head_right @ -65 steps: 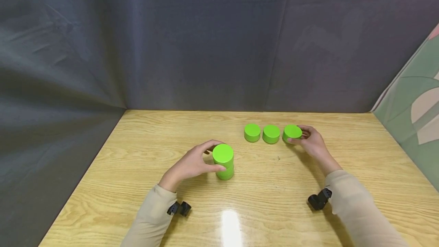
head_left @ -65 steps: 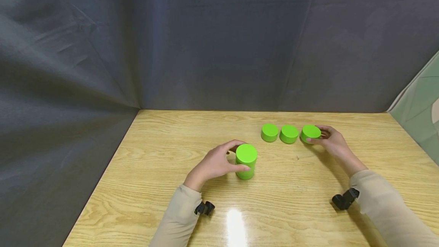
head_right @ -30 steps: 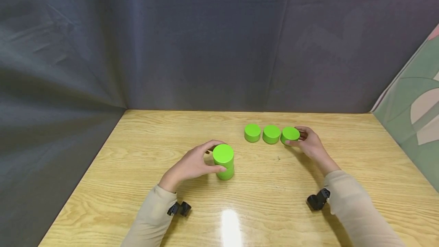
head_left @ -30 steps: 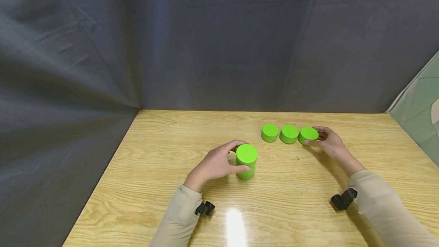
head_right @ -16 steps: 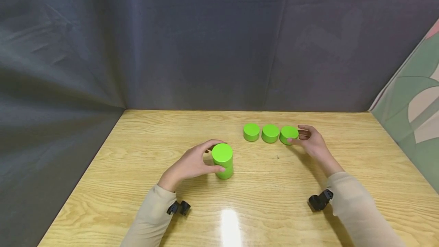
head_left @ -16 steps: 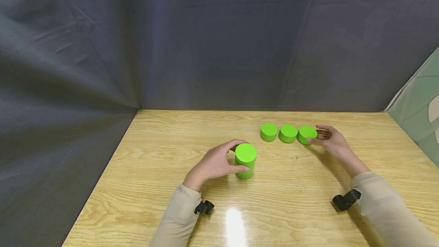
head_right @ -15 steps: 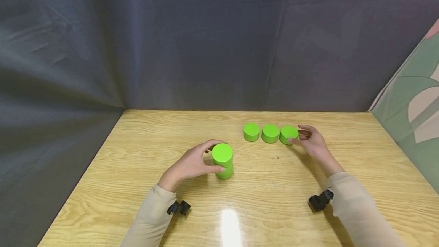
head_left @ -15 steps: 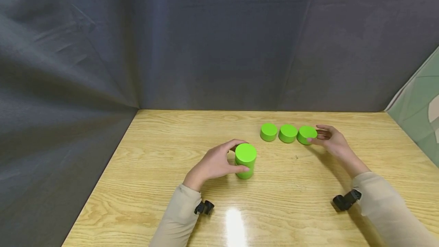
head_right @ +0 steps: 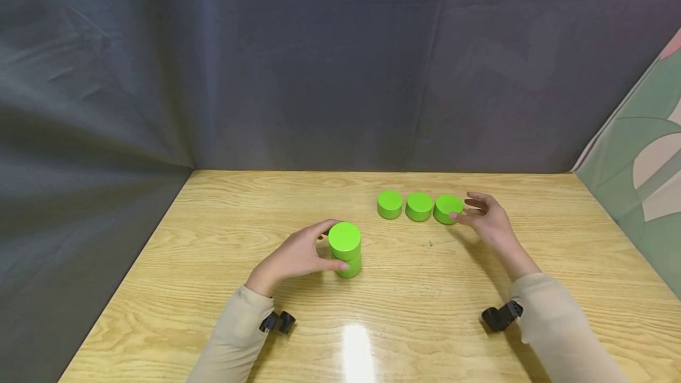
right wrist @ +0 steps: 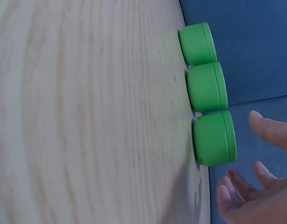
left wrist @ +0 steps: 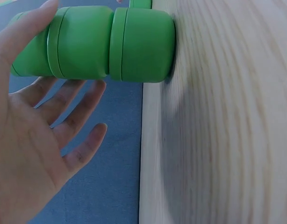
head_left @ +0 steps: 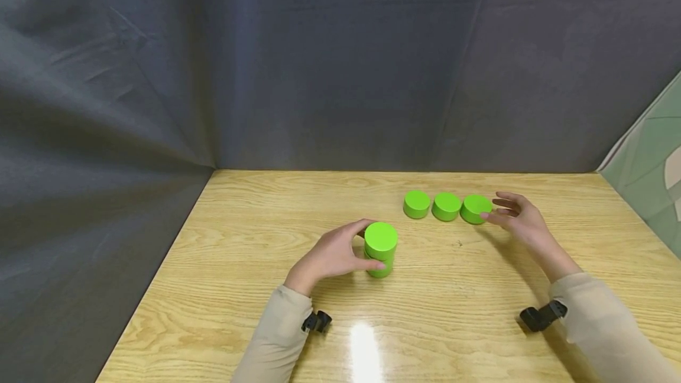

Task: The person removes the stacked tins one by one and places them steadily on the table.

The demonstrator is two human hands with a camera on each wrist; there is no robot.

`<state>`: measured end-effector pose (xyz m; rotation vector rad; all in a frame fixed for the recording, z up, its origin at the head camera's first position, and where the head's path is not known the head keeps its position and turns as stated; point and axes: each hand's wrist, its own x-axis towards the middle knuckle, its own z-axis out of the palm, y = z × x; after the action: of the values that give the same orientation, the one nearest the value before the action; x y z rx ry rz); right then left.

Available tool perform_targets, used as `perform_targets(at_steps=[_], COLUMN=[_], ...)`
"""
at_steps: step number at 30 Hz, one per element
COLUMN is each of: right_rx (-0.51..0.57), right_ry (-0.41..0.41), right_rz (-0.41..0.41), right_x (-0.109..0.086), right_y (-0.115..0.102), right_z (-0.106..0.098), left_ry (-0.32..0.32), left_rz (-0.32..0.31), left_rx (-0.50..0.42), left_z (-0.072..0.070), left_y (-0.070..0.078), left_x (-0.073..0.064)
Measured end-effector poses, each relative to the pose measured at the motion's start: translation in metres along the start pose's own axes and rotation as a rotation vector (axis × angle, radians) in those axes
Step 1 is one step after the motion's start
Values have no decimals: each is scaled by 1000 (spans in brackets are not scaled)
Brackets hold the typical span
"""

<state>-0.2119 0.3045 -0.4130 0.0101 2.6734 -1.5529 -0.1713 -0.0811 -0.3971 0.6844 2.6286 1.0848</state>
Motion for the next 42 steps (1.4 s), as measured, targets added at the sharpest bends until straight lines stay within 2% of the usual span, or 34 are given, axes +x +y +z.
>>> perform_targets(at_steps=[8,19,27,42], right_rx=[-8,27,36,113], right_ry=[33,72,105,64], right_rz=[-20,-10,-57,-119], right_x=[-7,-17,-27,-40], right_y=[-6,-13,-22,-40], right_z=[1,1,4,15], left_ry=[-30,-38,-40,-60], left_rz=[-9,-8,-1,4], left_rx=[-10,-3,-6,-62], left_z=[3,5,5,5], left_y=[-7,-10,-10,-11], left_x=[0,2,2,3])
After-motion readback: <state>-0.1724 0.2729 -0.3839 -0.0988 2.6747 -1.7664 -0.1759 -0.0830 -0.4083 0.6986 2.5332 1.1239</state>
